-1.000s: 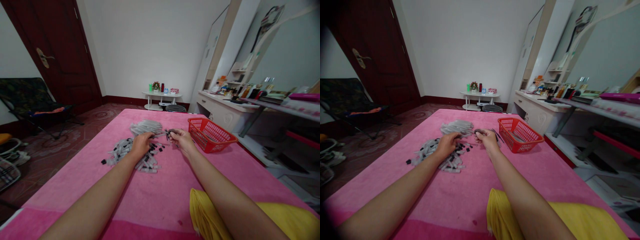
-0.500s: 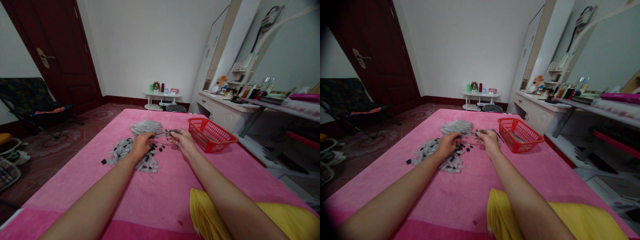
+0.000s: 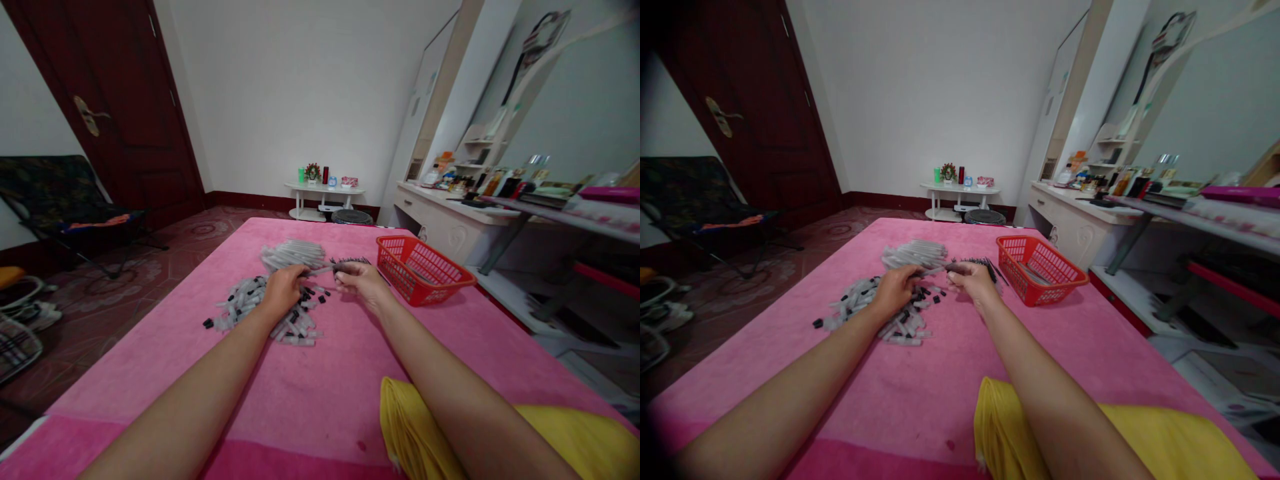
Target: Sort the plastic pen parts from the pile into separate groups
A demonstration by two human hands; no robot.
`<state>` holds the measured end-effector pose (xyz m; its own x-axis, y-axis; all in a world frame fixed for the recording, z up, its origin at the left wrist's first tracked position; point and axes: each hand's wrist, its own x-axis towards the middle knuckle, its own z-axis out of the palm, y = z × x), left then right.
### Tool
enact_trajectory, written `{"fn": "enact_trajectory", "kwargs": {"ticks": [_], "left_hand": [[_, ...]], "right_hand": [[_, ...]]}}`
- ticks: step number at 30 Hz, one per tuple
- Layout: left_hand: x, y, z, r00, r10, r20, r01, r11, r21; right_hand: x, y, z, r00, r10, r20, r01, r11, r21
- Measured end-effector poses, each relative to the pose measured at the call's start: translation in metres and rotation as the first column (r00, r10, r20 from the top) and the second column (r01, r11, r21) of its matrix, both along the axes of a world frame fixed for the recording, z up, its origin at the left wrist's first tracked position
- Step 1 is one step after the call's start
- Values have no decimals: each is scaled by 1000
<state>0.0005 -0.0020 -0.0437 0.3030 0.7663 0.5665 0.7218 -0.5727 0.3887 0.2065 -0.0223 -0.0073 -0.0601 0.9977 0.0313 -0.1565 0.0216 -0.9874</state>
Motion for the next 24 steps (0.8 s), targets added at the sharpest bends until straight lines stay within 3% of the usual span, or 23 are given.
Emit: {"fn": "enact_trajectory", "kwargs": {"ticks": [5, 9, 24], "left_hand": [[-1, -1, 0, 1000, 0, -8, 0, 1000, 1], [0, -4, 3, 1000, 0, -22, 0, 1000, -1], [-1, -2, 1, 999, 5, -44, -6, 1000, -4]], "right_hand": [[-3, 3, 2, 958, -142, 249, 60, 949, 309], [-3, 4, 4, 889, -250, 383, 52, 888, 458], [-2, 1, 6, 809, -328, 488, 22, 846, 532]]}}
